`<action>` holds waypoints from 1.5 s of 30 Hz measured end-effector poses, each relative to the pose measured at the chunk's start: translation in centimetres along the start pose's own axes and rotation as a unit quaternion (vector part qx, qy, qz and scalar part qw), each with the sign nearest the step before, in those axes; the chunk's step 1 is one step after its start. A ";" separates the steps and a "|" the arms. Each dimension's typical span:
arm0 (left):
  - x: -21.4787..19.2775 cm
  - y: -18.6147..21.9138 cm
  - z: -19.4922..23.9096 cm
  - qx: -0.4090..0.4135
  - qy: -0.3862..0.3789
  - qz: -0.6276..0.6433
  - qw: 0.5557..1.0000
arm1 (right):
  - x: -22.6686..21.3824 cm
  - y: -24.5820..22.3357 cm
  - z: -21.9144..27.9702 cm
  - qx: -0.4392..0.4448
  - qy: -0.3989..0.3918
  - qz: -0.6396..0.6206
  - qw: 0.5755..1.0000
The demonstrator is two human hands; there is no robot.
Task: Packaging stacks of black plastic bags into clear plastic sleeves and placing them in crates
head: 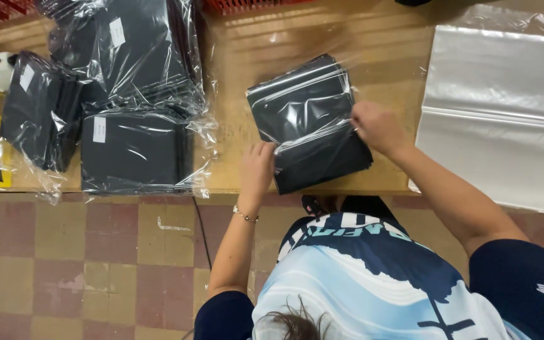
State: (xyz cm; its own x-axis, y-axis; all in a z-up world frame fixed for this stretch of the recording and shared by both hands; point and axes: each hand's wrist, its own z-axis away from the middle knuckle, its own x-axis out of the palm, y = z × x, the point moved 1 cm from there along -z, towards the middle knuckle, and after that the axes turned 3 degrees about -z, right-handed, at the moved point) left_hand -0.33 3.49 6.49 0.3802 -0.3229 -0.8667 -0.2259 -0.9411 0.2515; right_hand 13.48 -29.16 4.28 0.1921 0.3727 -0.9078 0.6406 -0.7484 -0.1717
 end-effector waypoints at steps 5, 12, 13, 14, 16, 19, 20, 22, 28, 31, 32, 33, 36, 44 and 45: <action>-0.4 -2.7 0.9 -0.047 0.073 -0.058 0.995 | -1.9 2.6 0.6 0.092 0.001 -0.038 0.995; -2.2 0.7 -3.2 -0.424 0.189 0.526 0.713 | -1.4 4.5 -1.6 0.182 0.048 -0.080 0.979; -1.7 0.1 -3.1 -0.425 0.188 0.524 0.714 | -0.8 4.7 -1.9 0.183 0.048 -0.081 0.979; -0.9 -0.5 -3.4 -0.417 0.199 0.595 0.658 | -0.3 5.2 -2.6 0.204 0.072 -0.212 0.953; -1.0 -1.1 -4.7 -0.403 0.209 0.661 0.597 | 0.3 5.7 -4.2 0.219 0.097 -0.340 0.909; -2.0 -2.7 -6.4 -0.300 0.193 0.690 0.630 | -0.7 4.7 -7.4 0.279 0.131 -0.618 0.723; -1.2 -4.3 -6.3 -0.274 0.158 0.588 0.745 | -2.1 4.1 -8.9 0.266 0.109 -0.706 0.647; 1.0 -7.7 -6.5 -0.241 0.117 0.469 0.841 | -4.5 3.3 -12.0 0.251 0.086 -0.784 0.561; -3.8 -10.3 -16.7 0.043 0.103 -0.167 0.980 | -11.2 3.9 -22.3 -0.014 -0.061 -0.619 0.783; -5.7 -9.5 -20.6 0.079 0.235 -0.228 0.942 | -11.6 5.5 -24.3 -0.195 0.036 -0.323 0.925; -4.6 -9.7 -20.1 0.063 0.206 -0.259 0.942 | -9.9 6.3 -23.8 -0.213 0.036 -0.207 0.954; -3.6 -9.9 -19.6 0.047 0.177 -0.290 0.940 | -8.2 7.1 -23.3 -0.229 0.035 -0.089 0.969; 5.9 -13.0 -13.4 0.035 0.018 -0.292 0.956 | 8.1 13.4 -16.7 -0.184 0.059 0.033 0.981; 9.2 -10.7 -11.5 -0.317 -0.116 0.073 0.939 | 12.9 9.8 -12.0 -0.047 -0.035 0.031 0.998; 9.9 -11.2 -11.0 -0.340 -0.115 0.067 0.931 | 13.1 9.6 -11.8 -0.018 -0.049 0.026 0.998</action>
State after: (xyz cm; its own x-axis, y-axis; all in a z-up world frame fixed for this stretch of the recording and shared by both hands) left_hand 15.84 9.69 -0.16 0.1699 -0.4859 -0.8573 0.3919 -0.7649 0.5112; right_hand 30.89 -24.95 -4.77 0.1532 0.2779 -0.9483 0.6587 -0.7440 -0.1116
